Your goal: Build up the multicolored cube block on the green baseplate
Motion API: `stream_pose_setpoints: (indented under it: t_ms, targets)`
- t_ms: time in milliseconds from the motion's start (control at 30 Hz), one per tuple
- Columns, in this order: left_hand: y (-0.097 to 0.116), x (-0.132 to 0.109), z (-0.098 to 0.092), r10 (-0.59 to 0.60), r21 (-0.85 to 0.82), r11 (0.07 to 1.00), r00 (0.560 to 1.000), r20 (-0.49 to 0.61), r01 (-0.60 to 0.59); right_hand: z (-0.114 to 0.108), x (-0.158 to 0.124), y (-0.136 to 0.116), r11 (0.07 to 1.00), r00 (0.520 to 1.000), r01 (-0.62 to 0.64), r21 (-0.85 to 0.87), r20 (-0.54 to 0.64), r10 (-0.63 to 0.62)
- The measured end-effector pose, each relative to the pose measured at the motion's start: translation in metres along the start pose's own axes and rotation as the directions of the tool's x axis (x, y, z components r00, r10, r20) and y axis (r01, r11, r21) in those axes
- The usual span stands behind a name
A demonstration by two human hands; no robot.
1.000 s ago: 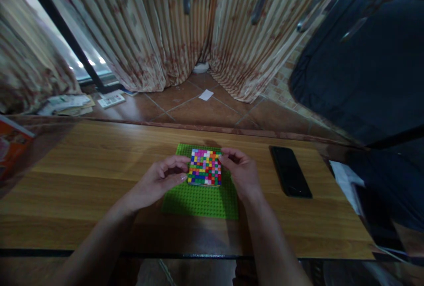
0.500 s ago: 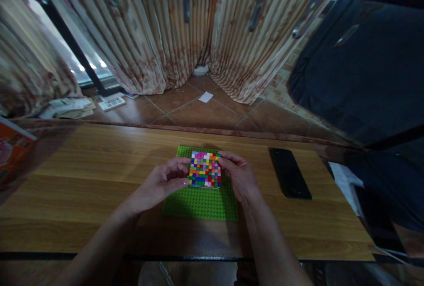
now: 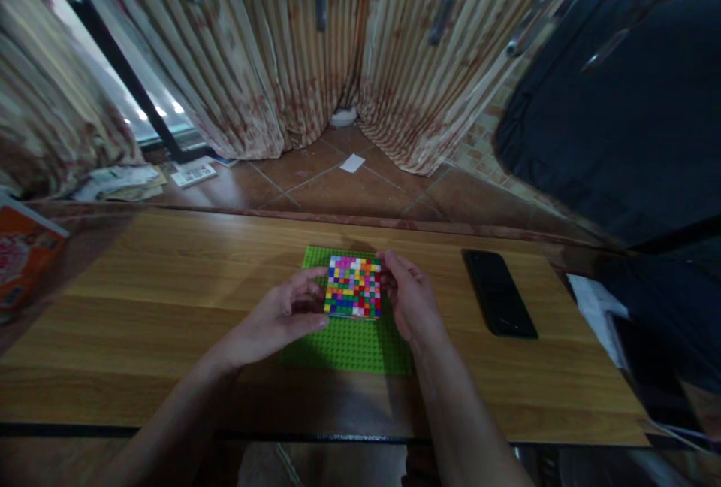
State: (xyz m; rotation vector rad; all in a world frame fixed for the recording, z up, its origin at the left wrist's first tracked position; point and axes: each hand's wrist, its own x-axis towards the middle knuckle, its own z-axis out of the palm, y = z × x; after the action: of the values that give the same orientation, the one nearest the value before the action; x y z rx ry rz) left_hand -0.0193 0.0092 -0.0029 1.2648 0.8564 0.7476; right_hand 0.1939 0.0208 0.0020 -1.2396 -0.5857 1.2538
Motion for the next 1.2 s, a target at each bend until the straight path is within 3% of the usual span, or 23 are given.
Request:
stream_pose_setpoints:
  t_ms: [267,433,533,667,800,967,1200]
  targets:
    - [-0.002,-0.006,0.004,0.026,-0.008,1.0,1.0,0.016,-0.026,0.005,-0.001,0.0,1.0,0.999,0.002,0.016,-0.047,-0.001]
    - [-0.003,-0.005,0.006,0.142,0.12,0.983,0.989,-0.048,-0.136,0.01,0.0,0.007,0.986,0.988,0.135,-0.101,-0.059,-0.142]
    - [-0.001,-0.002,0.005,0.309,0.398,0.885,0.944,-0.115,-0.241,0.013,-0.001,0.011,0.934,0.969,0.225,-0.278,-0.041,-0.246]
    - [0.003,0.0,0.005,0.411,0.668,0.689,0.911,-0.043,-0.279,0.016,-0.001,0.013,0.869,0.956,0.269,-0.416,0.008,-0.293]
    - [0.003,0.002,0.006,0.404,0.754,0.6,0.915,0.003,-0.267,0.016,-0.001,0.014,0.841,0.948,0.294,-0.455,0.023,-0.319]
    - [0.002,0.005,0.007,0.37,0.785,0.563,0.928,0.042,-0.259,0.017,-0.002,0.012,0.807,0.94,0.319,-0.497,0.06,-0.335]
    - [0.011,0.011,0.009,0.402,0.828,0.489,0.913,0.065,-0.274,0.019,-0.003,0.013,0.81,0.942,0.318,-0.493,0.07,-0.328]
